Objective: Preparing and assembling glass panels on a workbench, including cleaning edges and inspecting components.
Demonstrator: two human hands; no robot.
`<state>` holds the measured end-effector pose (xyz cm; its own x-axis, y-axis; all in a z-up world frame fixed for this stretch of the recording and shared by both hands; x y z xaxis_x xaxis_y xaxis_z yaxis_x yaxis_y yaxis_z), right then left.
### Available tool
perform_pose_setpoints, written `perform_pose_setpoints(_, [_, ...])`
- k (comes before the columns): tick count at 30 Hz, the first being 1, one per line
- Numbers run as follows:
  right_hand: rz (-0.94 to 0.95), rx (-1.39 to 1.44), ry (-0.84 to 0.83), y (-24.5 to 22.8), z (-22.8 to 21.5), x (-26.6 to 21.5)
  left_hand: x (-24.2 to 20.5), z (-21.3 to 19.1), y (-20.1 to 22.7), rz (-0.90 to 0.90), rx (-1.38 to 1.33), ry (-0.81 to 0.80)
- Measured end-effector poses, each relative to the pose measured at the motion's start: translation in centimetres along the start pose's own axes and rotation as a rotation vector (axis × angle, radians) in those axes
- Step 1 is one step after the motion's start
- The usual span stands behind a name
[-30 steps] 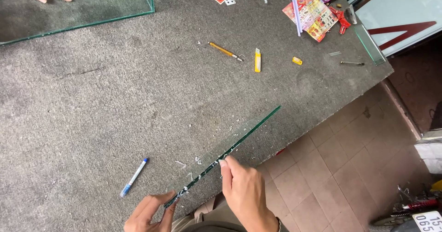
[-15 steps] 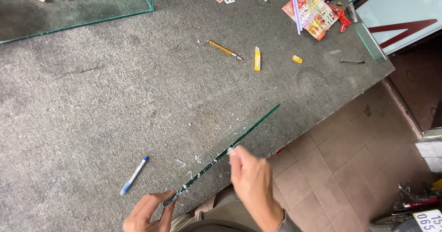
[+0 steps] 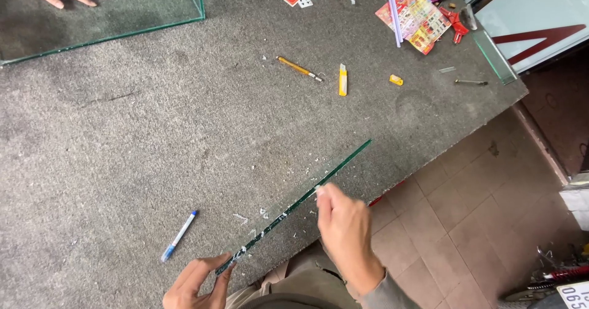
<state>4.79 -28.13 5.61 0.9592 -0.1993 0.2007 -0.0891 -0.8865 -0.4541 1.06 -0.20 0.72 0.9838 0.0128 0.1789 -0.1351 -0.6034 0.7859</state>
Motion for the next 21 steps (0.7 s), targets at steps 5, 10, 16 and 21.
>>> perform_pose_setpoints(5, [0.024, -0.060, -0.041, -0.2, 0.0, -0.3, 0.0, -0.2, 0.3, -0.065, 0.054, -0.054])
perform_pose_setpoints(10, [0.022, 0.027, 0.100, 3.3, -3.6, 4.5, 0.7, -0.1, 0.3, -0.007, -0.005, 0.036])
perform_pose_setpoints(16, [-0.358, 0.225, 0.048, 3.0, -3.9, 11.3, 2.3, -0.4, -0.8, -0.080, 0.264, -0.187])
perform_pose_setpoints(21, [-0.249, 0.349, -0.193, 3.6, -0.6, 15.0, 6.2, 2.1, 2.9, 0.014, 0.459, -0.389])
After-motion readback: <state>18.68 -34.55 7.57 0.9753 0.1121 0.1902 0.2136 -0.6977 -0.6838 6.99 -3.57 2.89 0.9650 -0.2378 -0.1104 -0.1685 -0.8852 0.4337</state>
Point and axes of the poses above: each hand's wrist, its own x-axis towards the middle knuckle, its own z-axis out of the palm, y = z × x, the point moved 1 cm from there along x, towards the middle knuckle, and after that the axes turned 4 degrees about x, right-handed, at the moved point
